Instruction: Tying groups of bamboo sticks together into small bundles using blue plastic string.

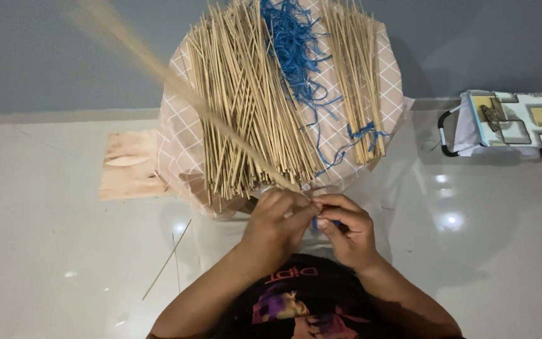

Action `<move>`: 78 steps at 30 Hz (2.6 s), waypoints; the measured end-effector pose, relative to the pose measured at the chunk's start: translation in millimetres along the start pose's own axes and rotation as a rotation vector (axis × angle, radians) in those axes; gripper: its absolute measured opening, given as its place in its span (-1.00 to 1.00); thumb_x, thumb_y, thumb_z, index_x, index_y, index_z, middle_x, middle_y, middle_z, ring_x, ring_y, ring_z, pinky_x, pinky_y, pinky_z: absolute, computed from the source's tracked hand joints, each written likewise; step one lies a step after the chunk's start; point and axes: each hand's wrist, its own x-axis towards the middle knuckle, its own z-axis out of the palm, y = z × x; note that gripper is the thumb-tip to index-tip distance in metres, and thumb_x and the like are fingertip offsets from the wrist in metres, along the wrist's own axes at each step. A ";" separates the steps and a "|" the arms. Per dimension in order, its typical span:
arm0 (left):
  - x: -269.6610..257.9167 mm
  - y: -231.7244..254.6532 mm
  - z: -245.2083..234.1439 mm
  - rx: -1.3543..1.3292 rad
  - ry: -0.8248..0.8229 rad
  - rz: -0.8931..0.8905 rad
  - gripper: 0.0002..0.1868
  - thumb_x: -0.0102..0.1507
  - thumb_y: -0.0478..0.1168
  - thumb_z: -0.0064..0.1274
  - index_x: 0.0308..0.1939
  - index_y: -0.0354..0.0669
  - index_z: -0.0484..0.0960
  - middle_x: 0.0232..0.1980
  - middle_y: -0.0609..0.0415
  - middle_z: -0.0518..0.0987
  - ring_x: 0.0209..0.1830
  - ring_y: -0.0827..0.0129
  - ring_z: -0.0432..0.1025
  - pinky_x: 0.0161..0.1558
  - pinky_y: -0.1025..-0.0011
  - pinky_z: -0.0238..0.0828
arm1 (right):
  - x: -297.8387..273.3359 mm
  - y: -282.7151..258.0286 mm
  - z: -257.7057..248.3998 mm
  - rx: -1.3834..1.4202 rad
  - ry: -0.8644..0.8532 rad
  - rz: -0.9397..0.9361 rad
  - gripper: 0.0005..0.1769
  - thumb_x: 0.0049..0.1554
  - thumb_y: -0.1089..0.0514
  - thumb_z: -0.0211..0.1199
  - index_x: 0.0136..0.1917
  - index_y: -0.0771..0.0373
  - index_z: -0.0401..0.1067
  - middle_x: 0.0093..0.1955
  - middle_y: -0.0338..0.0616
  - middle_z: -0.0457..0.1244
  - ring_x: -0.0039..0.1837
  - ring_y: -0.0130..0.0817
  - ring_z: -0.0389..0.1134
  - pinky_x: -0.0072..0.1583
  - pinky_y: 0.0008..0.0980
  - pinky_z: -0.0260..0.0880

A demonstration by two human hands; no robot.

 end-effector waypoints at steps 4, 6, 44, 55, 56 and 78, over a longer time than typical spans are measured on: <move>7.8 -1.6 6.8 -0.388 -0.051 -0.184 -0.84 0.29 -0.34 0.13 -0.08 -0.16 0.75 -0.23 -0.03 0.68 -0.19 -0.07 0.59 -0.09 0.09 0.50 | 3.6 -2.5 8.8 -0.113 0.127 -0.038 -0.85 0.15 0.30 0.29 -0.24 0.41 0.57 -0.01 0.15 0.42 -0.06 -0.10 0.50 0.00 -0.12 0.51; 3.6 -8.4 17.1 -0.544 -0.030 -0.260 -0.71 0.26 -0.42 0.12 0.04 -0.15 0.74 -0.18 -0.10 0.73 -0.19 -0.09 0.60 -0.10 0.03 0.48 | -2.5 14.5 10.2 -0.113 0.215 -0.045 -0.88 0.15 0.37 0.28 -0.21 0.45 0.56 -0.03 0.15 0.43 -0.03 -0.11 0.50 0.00 -0.12 0.50; -49.2 -77.2 34.7 -1.049 -0.112 -0.592 -0.55 0.45 -0.28 -0.31 0.35 -0.35 0.48 -0.31 -0.01 0.43 -0.30 0.36 0.27 -0.20 0.42 0.28 | 10.6 88.9 23.6 0.499 0.200 0.579 -0.64 0.04 0.30 0.47 0.07 0.35 0.39 -0.19 -0.07 0.41 -0.21 -0.51 0.40 -0.16 -0.64 0.37; -51.5 -69.3 48.9 -0.912 0.121 -0.776 -0.74 0.27 -0.45 0.18 0.05 -0.42 0.68 -0.40 -0.20 0.68 -0.45 0.37 0.53 -0.40 0.50 0.56 | 10.8 84.2 32.5 0.557 0.265 0.606 -0.73 0.10 0.31 0.39 0.06 0.51 0.51 -0.35 -0.04 0.35 -0.46 -0.60 0.28 -0.36 -0.68 0.32; -48.5 -66.4 46.5 -0.930 0.127 -0.845 -0.63 0.25 -0.42 0.22 0.11 -0.45 0.53 -0.39 -0.19 0.67 -0.47 0.38 0.54 -0.42 0.53 0.54 | 17.8 66.5 36.3 0.573 0.272 0.612 -0.72 0.10 0.33 0.38 0.08 0.49 0.50 -0.34 -0.04 0.35 -0.43 -0.58 0.30 -0.34 -0.68 0.32; -33.6 -50.2 30.4 -0.721 0.030 -0.948 -0.82 0.10 -0.37 0.44 -0.25 -0.27 0.79 -0.47 -0.01 0.68 -0.47 0.52 0.44 -0.39 0.51 0.44 | -4.5 98.9 27.0 0.554 0.242 0.570 -0.81 0.12 0.35 0.36 -0.01 0.54 0.55 -0.47 -0.16 0.16 -0.36 -0.57 0.25 -0.26 -0.60 0.37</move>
